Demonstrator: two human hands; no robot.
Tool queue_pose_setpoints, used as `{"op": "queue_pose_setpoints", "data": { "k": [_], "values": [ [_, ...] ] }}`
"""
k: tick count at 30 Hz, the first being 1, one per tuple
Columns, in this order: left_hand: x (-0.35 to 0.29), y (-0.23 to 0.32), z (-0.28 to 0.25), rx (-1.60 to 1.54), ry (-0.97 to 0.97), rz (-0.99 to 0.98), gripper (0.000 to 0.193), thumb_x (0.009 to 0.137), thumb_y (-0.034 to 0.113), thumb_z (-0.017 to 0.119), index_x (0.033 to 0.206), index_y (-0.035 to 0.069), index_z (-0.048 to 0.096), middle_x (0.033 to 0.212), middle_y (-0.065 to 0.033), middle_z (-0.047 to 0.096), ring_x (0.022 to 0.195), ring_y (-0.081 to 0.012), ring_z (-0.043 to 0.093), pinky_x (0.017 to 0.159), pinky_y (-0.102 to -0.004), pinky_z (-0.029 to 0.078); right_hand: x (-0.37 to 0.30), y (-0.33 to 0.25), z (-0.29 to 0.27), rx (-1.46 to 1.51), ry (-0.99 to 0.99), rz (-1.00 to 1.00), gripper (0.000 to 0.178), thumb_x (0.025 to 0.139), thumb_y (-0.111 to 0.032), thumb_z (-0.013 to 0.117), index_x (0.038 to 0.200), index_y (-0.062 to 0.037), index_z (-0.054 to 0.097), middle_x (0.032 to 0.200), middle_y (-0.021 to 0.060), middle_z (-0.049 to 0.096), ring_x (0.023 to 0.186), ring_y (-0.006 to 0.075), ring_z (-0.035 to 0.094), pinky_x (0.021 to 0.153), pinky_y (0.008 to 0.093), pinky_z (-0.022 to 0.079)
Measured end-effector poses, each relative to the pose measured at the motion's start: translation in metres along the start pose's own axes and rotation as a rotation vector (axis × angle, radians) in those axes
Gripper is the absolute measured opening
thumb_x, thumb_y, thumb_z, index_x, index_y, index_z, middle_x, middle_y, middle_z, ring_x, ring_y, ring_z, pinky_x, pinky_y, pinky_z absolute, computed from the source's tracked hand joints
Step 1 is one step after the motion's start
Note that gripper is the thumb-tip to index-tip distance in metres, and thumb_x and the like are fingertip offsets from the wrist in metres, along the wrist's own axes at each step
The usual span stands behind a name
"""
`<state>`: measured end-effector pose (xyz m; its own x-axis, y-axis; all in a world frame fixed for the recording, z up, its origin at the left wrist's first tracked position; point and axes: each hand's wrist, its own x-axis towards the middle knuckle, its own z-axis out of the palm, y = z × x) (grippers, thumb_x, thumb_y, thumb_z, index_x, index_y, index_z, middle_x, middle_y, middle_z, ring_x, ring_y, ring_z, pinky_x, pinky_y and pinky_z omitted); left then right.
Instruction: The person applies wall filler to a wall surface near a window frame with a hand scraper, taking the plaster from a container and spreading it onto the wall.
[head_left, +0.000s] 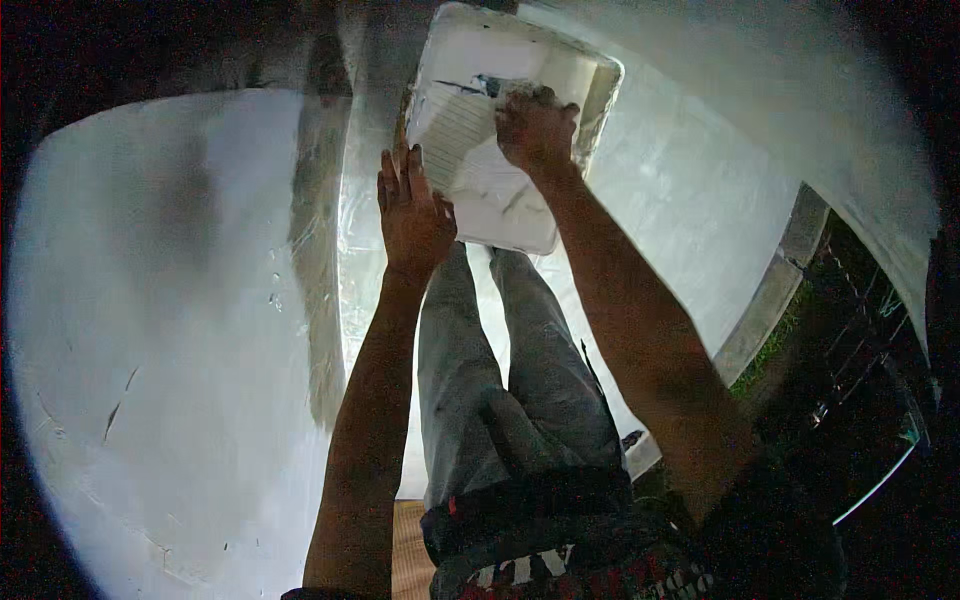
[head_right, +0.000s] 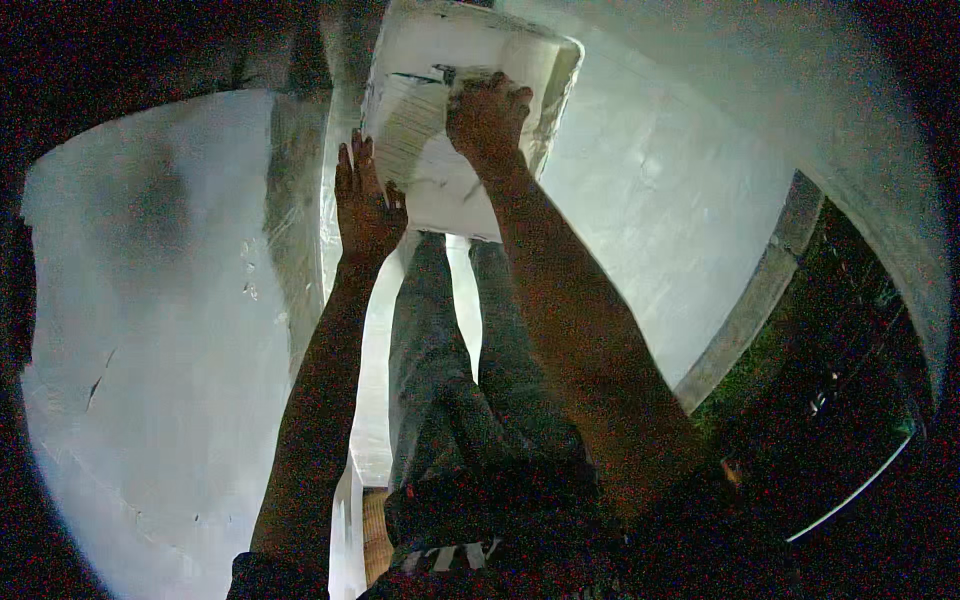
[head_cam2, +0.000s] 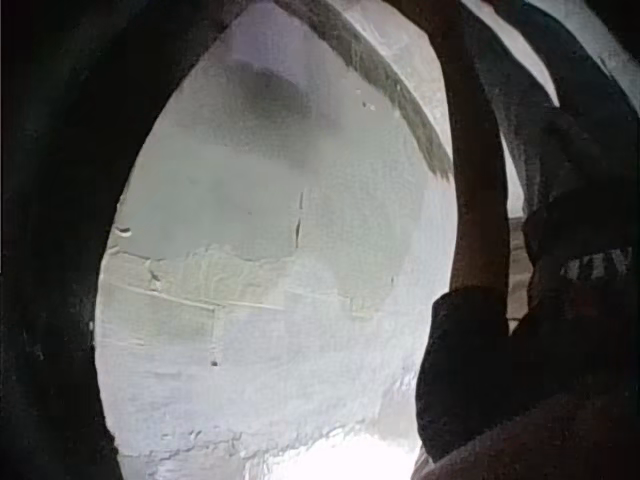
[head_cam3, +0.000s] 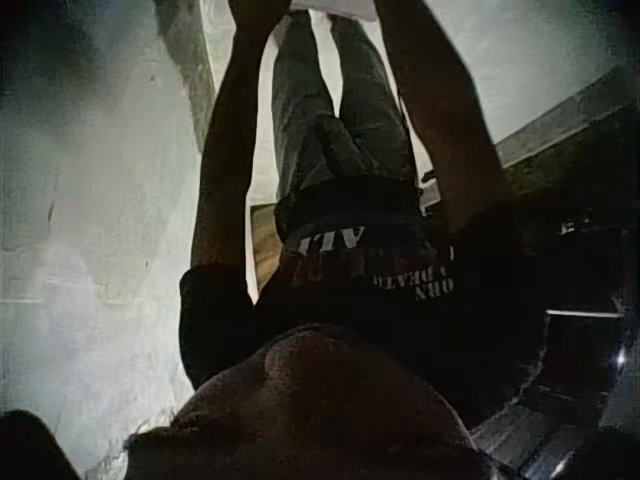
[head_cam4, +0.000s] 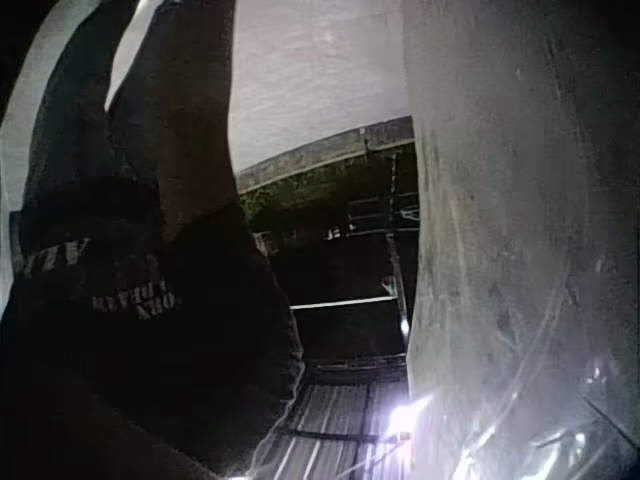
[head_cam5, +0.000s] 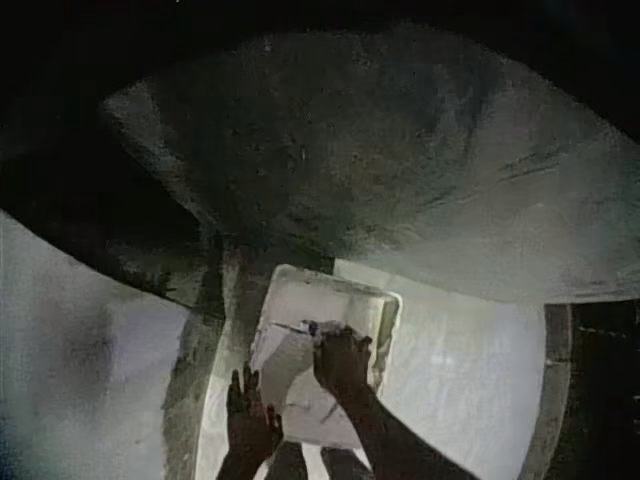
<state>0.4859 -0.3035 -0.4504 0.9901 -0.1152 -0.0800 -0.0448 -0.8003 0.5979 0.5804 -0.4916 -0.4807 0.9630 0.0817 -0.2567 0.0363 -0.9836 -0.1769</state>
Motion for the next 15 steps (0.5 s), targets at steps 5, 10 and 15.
{"op": "queue_pose_setpoints", "data": {
  "k": [5,10,15],
  "values": [
    [-0.026,-0.016,-0.008,0.047,0.002,-0.030,0.070,0.088,0.014,0.053,0.149,-0.005,0.024,0.160,-0.0243,0.018,0.145,-0.0483,0.020,0.119,-0.0548,0.017,-0.040,-0.040,0.013,-0.120,-0.201,0.060,0.039,0.093,-0.036,0.052,0.121,-0.0100,0.063,0.122,0.0122,0.061,0.120,0.0320,0.048,0.091,0.0663,0.035],
    [-0.025,0.019,-0.020,0.019,-0.028,-0.026,0.071,0.088,0.013,0.052,0.149,-0.007,0.022,0.161,-0.0236,0.016,0.145,-0.0488,0.019,0.119,-0.0550,0.018,-0.095,-0.031,0.029,0.026,-0.110,0.126,0.037,0.086,-0.037,0.060,0.111,-0.0129,0.070,0.119,0.0207,0.060,0.121,0.0418,0.047,0.090,0.0758,0.035],
    [-0.042,0.027,-0.070,0.061,0.005,-0.087,0.080,0.081,0.012,0.057,0.149,-0.008,0.021,0.160,-0.0255,0.016,0.146,-0.0492,0.016,0.117,-0.0580,0.020,-0.093,-0.028,-0.078,1.121,-0.748,0.453,0.048,0.093,-0.035,0.066,0.134,-0.0119,0.059,0.133,0.0081,0.059,0.111,0.0262,0.060,0.086,0.0431,0.053]
  ]
}}
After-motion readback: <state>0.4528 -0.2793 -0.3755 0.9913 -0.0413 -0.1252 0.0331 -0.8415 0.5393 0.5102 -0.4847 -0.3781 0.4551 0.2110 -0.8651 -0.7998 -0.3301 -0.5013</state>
